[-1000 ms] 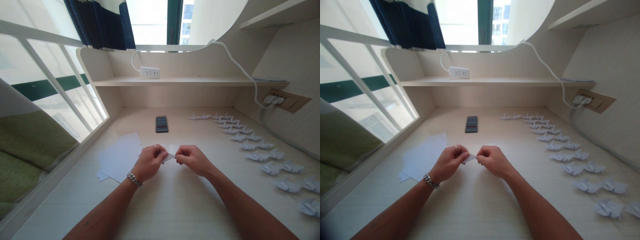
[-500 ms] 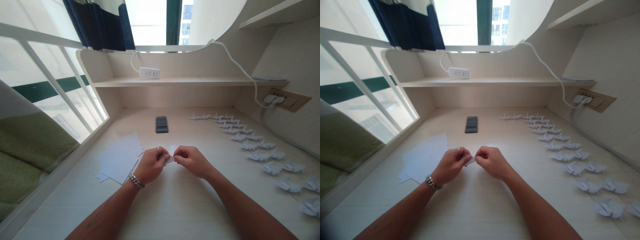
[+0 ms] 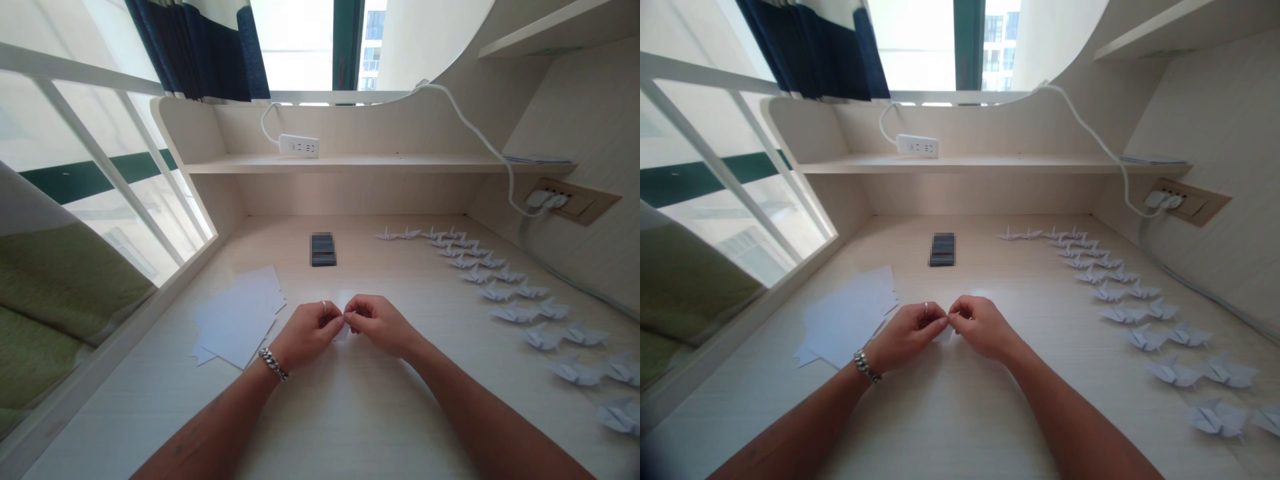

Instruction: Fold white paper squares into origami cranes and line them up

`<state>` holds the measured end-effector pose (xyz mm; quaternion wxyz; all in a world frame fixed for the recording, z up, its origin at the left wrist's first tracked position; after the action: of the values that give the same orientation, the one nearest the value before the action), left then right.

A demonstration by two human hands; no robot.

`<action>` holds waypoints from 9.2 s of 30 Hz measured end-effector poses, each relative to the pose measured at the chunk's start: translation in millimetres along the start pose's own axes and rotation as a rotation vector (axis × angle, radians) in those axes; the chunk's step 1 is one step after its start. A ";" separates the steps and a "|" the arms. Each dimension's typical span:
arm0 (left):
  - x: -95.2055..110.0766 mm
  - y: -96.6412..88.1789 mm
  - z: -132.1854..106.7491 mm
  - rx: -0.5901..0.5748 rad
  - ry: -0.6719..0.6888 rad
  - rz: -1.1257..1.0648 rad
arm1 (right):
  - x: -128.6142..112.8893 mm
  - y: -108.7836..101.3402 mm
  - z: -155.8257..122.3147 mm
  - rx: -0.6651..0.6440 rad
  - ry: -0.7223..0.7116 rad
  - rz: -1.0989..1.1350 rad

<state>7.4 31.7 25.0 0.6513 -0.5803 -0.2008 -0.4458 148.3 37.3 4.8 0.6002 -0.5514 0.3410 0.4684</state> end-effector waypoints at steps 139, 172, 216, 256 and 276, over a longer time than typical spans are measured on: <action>-13.9 -0.7 4.6 0.166 -0.191 -0.307 | 0.3 -1.1 4.9 0.138 0.149 0.395; -18.6 0.8 6.3 0.102 -0.249 -0.489 | -2.2 0.5 2.2 0.083 0.191 0.521; 4.0 -8.2 -1.6 0.374 0.198 0.226 | 3.1 3.7 -2.9 0.391 0.001 0.104; -9.1 -3.0 1.6 -0.015 -0.033 -0.392 | 6.3 11.2 -0.7 0.091 0.293 0.382; -10.2 16.0 -3.1 0.124 -0.158 -0.295 | 4.3 -5.2 3.2 0.377 0.041 0.098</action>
<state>14.4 31.2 7.0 0.5955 -0.5363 -0.3613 -0.4765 154.3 41.4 3.1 0.6623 -0.4213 0.4614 0.4135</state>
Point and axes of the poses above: each hand's wrist, its own z-axis towards the middle knuckle, its own y-axis out of the palm, x = y × z, the point moved 5 cm from there along z, towards the middle knuckle, and after that the axes turned 12 degrees about x, right-handed, at the moved point
